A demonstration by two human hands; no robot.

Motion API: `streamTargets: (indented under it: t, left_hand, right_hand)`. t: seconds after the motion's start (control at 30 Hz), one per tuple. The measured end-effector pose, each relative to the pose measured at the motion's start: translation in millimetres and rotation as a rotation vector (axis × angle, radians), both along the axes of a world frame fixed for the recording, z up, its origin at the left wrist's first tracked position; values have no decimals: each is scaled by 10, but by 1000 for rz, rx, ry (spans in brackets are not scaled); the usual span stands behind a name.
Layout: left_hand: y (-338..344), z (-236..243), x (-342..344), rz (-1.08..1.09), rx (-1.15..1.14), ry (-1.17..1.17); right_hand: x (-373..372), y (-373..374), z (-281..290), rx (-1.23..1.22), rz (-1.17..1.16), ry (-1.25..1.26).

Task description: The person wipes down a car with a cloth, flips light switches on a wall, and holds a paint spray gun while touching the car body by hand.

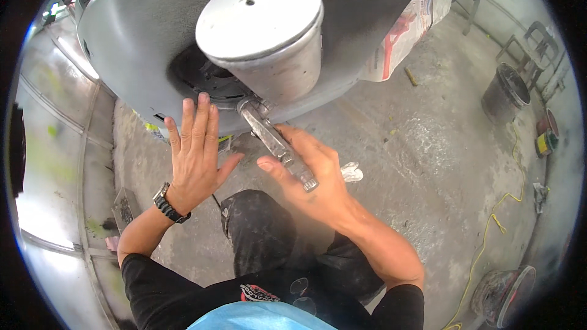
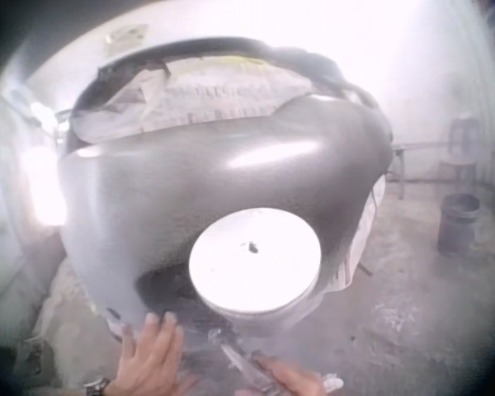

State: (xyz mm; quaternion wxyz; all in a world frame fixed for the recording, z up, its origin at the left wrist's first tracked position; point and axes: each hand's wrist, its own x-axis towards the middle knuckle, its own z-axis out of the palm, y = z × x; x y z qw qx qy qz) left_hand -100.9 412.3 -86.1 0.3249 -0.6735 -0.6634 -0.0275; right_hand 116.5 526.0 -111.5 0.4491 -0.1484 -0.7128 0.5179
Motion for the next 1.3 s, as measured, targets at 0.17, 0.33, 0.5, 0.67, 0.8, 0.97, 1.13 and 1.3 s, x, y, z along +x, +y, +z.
streamTargets:
  t: [0.17,0.33,0.5,0.67,0.8,0.97,1.13,1.3]
  left_hand:
    - [62,75,85,-17,-7,5]
    - [250,195,253,26,-63,44]
    - [484,188,372,-26,-43,-28]
    - [738,160,465,-129,6,-138]
    - [890,65,626,-99,98,-250]
    - [1060,-3,840,-99,209,-315]
    - [1140,23,932,-220,302,-548]
    - [899,87,889,-351,364,-555]
  right_hand:
    - [69,30,93,-139,-12,-26]
    - [143,67,95,-82,-127,-62]
    - [293,131,107,-37,-278,-66]
    - [440,174,180,-124,-320,-30]
    - [466,244,271,-101,-345,42]
    - [498,268,466,-101,-264,126]
    - [491,254,526,-81,-182,149]
    - [496,309,504,-27,-170,160]
